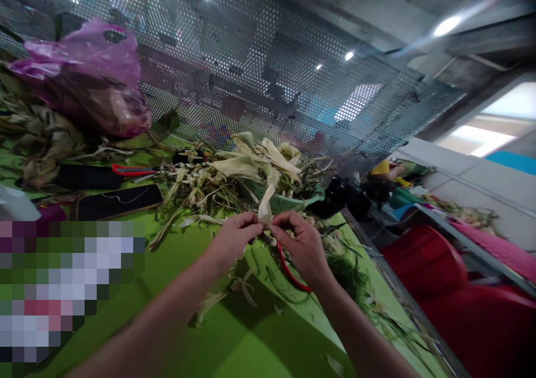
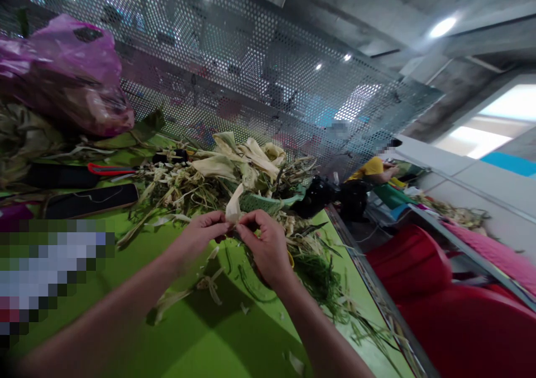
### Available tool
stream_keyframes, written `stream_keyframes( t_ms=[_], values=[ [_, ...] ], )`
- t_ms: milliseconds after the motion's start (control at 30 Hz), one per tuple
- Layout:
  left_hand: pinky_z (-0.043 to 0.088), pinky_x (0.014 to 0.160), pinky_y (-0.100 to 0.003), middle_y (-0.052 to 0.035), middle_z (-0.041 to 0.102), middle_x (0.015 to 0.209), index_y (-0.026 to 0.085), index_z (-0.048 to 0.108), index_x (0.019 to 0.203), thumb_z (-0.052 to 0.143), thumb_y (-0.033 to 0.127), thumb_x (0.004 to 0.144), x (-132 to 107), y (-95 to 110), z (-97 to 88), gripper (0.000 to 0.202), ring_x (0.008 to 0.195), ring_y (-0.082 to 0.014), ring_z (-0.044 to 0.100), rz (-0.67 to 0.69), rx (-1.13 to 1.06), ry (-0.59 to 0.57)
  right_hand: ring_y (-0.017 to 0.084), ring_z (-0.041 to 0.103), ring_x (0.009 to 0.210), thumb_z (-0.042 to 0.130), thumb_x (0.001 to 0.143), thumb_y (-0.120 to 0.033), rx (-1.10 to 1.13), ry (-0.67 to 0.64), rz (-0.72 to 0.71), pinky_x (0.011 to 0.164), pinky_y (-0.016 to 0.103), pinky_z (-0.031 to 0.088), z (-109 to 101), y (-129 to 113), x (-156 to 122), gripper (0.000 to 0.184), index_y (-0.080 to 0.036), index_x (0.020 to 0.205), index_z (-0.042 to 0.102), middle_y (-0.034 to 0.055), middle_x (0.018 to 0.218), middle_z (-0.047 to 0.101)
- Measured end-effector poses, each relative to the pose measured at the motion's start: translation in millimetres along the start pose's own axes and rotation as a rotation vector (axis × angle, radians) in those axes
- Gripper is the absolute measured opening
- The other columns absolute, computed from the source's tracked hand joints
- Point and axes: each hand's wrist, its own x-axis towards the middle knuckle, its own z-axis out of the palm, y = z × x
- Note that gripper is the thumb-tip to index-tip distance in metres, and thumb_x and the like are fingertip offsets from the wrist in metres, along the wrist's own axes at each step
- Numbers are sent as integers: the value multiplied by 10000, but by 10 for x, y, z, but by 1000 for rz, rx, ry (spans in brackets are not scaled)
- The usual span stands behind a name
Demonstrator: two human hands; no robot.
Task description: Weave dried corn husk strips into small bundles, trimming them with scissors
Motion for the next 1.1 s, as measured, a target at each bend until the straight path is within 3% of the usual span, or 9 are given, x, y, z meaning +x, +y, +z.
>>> stream_keyframes(
  t_ms=[167, 400, 533, 733, 1100],
  values=[
    [333, 622, -252, -2, 562, 676, 150, 626, 709, 638, 254, 695, 13, -5, 15, 105, 641, -118, 471, 14, 2, -1, 140, 550, 703, 601, 827, -221, 26, 2, -7, 662, 250, 428, 15, -5, -25, 34, -193, 809, 598, -4, 749, 609],
    [359, 611, -221, -15, 584, 682, 136, 644, 725, 626, 200, 688, 25, -48, 7, 77, 624, -93, 493, -100, -277, 45, 151, 609, 795, 639, 817, -206, -22, -6, -207, 747, 275, 465, -4, -2, -14, 71, -228, 883, 653, 9, 854, 655],
    [415, 672, -223, -38, 641, 780, 146, 672, 781, 625, 181, 684, 22, -50, -7, 113, 686, -101, 551, -178, -353, 21, 154, 616, 780, 641, 814, -196, -69, 4, -242, 726, 280, 469, -25, -15, -1, 58, -232, 853, 663, 8, 826, 661],
    [439, 664, -236, -23, 620, 703, 143, 651, 732, 593, 115, 659, 17, -8, 9, 98, 606, -86, 528, -271, -364, 51, 171, 612, 784, 630, 817, -199, -84, -8, -253, 716, 301, 471, -47, -38, 2, 48, -228, 824, 667, 24, 818, 657],
    [378, 639, -225, -9, 581, 697, 143, 615, 731, 618, 156, 664, 14, -32, -1, 68, 653, -96, 535, -165, -261, 4, 166, 602, 746, 634, 812, -225, -86, -42, -188, 690, 285, 463, -60, -45, 7, 25, -204, 801, 642, 23, 788, 640]
  ],
)
